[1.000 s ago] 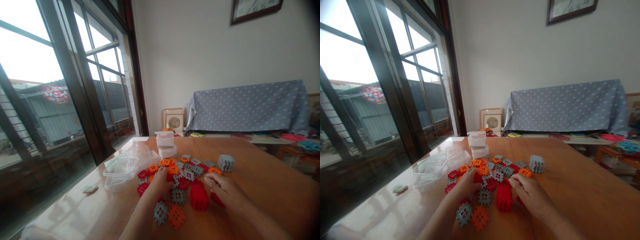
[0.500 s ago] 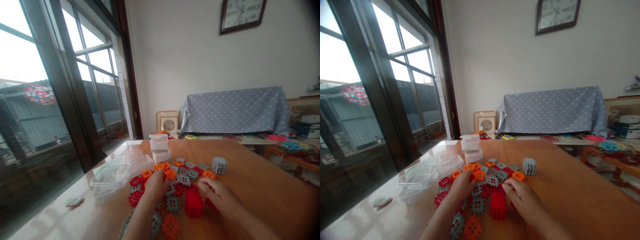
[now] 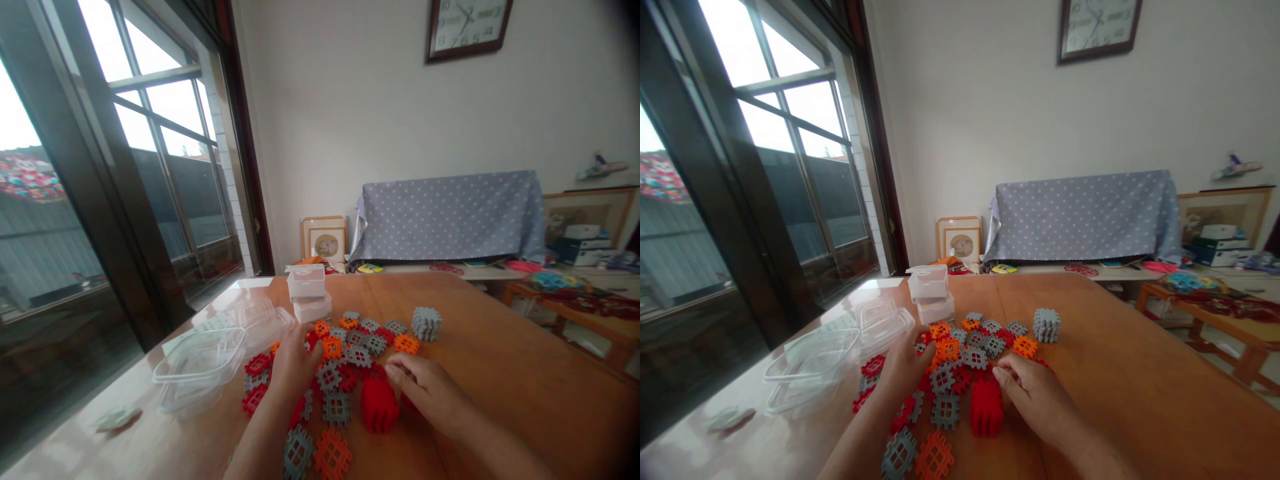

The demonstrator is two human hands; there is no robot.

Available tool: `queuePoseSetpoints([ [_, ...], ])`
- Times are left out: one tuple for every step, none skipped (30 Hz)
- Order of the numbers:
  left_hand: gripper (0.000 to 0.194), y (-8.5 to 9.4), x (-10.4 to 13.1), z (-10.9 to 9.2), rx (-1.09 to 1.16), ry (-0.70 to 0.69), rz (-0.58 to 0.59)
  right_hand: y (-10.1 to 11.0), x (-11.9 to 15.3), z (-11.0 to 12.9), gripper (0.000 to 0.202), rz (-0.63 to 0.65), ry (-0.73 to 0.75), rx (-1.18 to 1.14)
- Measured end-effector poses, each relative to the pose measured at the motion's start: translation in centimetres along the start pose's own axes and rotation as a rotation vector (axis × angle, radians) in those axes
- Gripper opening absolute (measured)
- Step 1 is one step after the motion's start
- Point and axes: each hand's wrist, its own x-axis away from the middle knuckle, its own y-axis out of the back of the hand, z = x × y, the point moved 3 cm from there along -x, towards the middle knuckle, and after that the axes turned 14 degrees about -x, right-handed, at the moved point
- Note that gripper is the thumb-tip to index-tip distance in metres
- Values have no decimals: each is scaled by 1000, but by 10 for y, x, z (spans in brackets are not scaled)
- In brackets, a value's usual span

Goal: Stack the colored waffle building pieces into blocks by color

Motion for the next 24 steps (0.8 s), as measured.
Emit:
queuePoseSetpoints([
  [28, 0, -1, 0, 101, 34, -7, 1, 0, -1, 44, -4, 4, -6],
  [30, -1, -2, -1, 219, 71, 1, 2, 0, -1, 44, -9, 7, -12],
  [31, -2, -3, -2, 349, 109, 16, 3, 0, -2, 44, -17, 10, -16],
  [32, -2, -3, -3, 480, 146, 32, 3, -1, -2, 43, -26, 12, -19],
  [32, -3, -4, -4, 601, 174, 49, 4, -1, -3, 43, -40, 13, -19],
  [32, -3, -4, -6, 705, 198, 63, 5, -1, -3, 42, -53, 15, -21],
  [30, -2, -3, -9, 787, 221, 76, 6, -1, -3, 41, -66, 17, -25],
  [29, -2, -3, -11, 848, 244, 92, 6, 0, -4, 41, -76, 21, -31],
  [27, -2, -2, -13, 892, 266, 110, 6, 0, -4, 40, -84, 26, -38],
  [26, -2, 0, -16, 926, 283, 130, 6, 0, -4, 40, -88, 32, -46],
  [24, -3, 1, -19, 955, 294, 147, 5, 0, -5, 39, -92, 36, -53],
  [23, -3, 3, -23, 980, 301, 163, 5, 0, -5, 39, -100, 36, -61],
  [23, -3, 5, -27, 1003, 303, 178, 4, 0, -6, 39, -113, 34, -69],
  [23, -3, 7, -31, 1025, 303, 193, 4, 0, -6, 39, -127, 31, -76],
  [23, -4, 9, -35, 1047, 302, 210, 3, 1, -6, 40, -141, 32, -78],
  [23, -4, 12, -39, 1066, 300, 227, 3, 2, -5, 41, -154, 40, -74],
  [23, -5, 14, -44, 1078, 296, 242, 2, 3, -4, 44, -160, 54, -63],
  [23, -5, 16, -48, 1084, 293, 258, 2, 4, -1, 48, -156, 75, -47],
  [23, -6, 18, -52, 1086, 288, 277, 2, 6, 3, 52, -144, 97, -27],
  [22, -7, 20, -56, 1087, 281, 300, 1, 7, 6, 57, -132, 117, -4],
  [22, -9, 22, -60, 1091, 272, 326, 1, 9, 10, 62, -121, 133, 21],
  [21, -10, 24, -64, 1096, 262, 354, 1, 10, 13, 66, -111, 144, 47],
  [21, -11, 26, -67, 1104, 253, 383, 1, 11, 16, 69, -105, 155, 74],
  [21, -12, 28, -70, 1113, 245, 408, 2, 11, 18, 71, -100, 163, 99],
])
